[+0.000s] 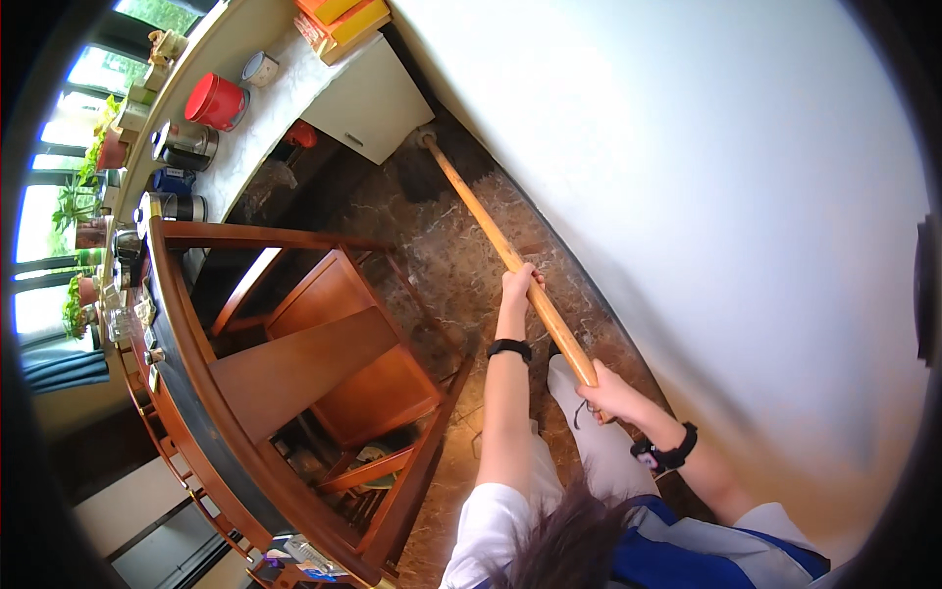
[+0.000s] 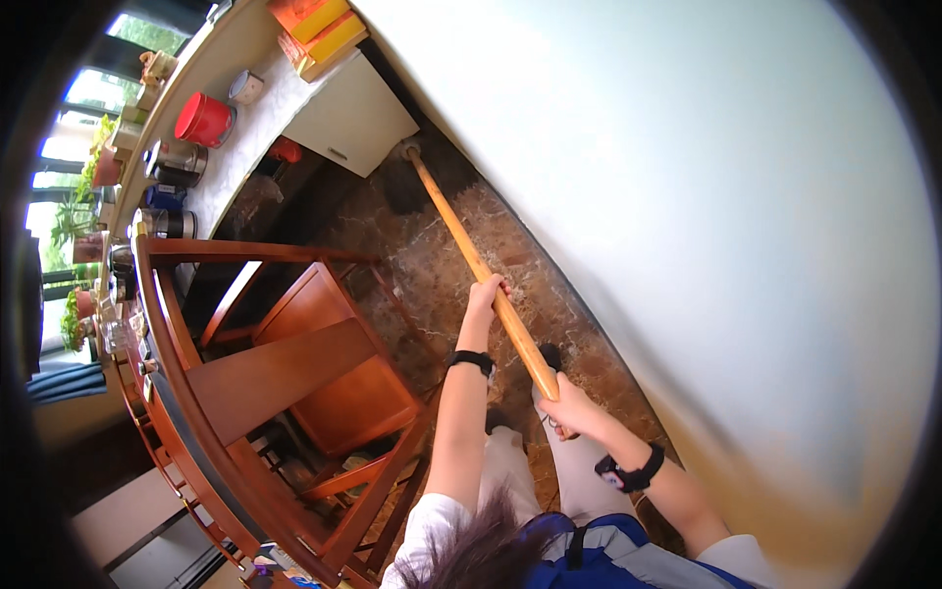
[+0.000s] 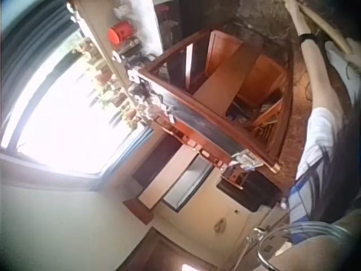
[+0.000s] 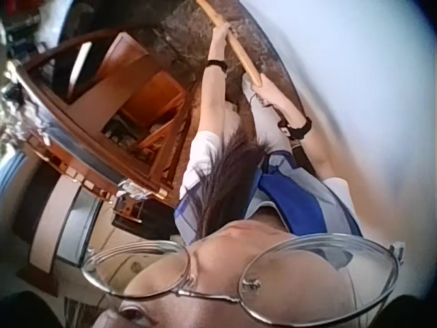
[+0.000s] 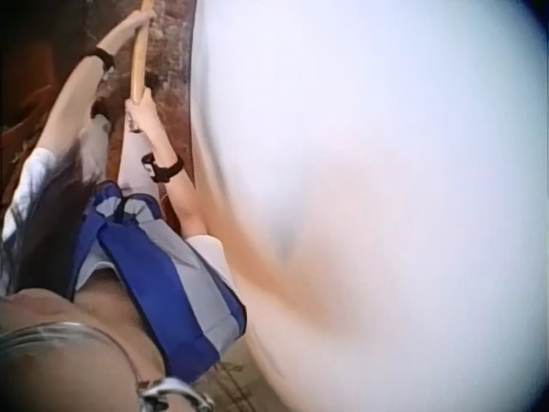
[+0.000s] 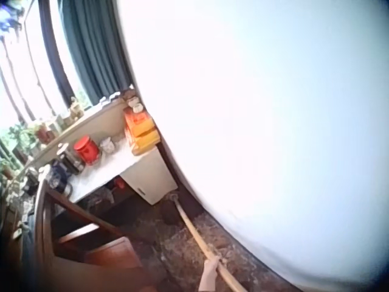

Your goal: Mop the floors and wipe down the wooden chairs in a hotel room suite.

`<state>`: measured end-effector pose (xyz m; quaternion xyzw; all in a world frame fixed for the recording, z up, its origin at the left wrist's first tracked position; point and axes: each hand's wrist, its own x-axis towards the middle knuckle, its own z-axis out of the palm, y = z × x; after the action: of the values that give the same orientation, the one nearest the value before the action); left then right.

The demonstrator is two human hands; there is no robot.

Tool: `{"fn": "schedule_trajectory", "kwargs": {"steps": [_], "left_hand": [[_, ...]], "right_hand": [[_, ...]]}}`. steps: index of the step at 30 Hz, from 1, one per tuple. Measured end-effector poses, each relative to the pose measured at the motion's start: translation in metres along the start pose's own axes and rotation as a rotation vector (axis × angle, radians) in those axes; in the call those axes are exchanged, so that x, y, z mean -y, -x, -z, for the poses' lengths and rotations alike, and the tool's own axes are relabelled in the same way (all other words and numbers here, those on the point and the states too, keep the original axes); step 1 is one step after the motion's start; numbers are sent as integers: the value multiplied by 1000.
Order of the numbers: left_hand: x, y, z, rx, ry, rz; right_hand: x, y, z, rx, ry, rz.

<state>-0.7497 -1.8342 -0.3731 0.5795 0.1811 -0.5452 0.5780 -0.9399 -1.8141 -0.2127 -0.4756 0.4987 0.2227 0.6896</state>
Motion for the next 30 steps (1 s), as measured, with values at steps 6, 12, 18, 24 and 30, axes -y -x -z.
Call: {"fn": "schedule_trajectory", "kwargs": {"steps": [6, 12, 18, 24, 30], "left_hand": [[45, 8, -3, 26, 83, -47], [137, 89, -46, -61, 86, -68], [197, 190, -59, -33, 4, 179], [195, 194, -24, -85, 18, 248], [128, 110, 15, 1, -100, -5]], "right_hand": [[-34, 9, 15, 14, 97, -61], [-111, 86, 65, -4, 284, -162], [-157, 195, 70, 60, 203, -294], [-132, 195, 12, -67, 276, -286], [-74, 114, -24, -123, 189, -283]]}}
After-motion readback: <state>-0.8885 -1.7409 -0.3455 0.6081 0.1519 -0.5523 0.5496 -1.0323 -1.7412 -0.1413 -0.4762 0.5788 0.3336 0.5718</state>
